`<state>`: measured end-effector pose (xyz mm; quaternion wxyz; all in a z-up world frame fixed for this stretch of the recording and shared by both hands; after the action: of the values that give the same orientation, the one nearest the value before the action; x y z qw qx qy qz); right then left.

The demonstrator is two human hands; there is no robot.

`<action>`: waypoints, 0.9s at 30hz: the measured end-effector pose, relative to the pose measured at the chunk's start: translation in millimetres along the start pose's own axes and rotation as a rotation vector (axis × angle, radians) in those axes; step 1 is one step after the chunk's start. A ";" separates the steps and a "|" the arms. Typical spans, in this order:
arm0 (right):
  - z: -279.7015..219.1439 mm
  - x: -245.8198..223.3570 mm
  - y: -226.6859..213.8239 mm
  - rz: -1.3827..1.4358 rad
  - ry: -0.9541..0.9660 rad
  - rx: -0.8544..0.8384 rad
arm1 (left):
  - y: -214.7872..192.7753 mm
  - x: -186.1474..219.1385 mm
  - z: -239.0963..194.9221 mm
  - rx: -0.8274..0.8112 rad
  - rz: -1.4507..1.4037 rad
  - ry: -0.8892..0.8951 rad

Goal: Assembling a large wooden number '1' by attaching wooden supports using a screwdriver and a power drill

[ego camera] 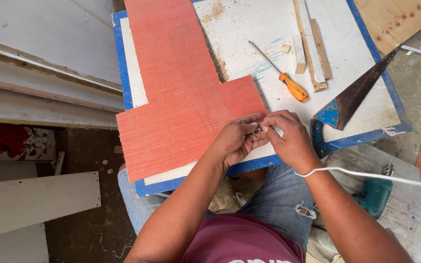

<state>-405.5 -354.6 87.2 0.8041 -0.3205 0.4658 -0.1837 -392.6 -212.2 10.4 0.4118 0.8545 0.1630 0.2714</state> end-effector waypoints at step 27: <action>2.2 -2.3 -21.0 0.065 0.114 -0.255 | 22.2 -47.0 -65.1 0.466 0.412 -0.159</action>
<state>-404.7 -367.7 103.8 0.7346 -0.3937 0.5405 -0.1148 -467.9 -209.2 45.9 0.1531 0.9593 0.0117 0.2368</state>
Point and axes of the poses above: each hand's wrist, its own z-axis towards the middle knuckle, its own y-axis out of the palm, x = y × z, the point moved 4 cm from there along z, towards the middle knuckle, and after that the axes turned 14 degrees about -y, right-handed, at the moved point
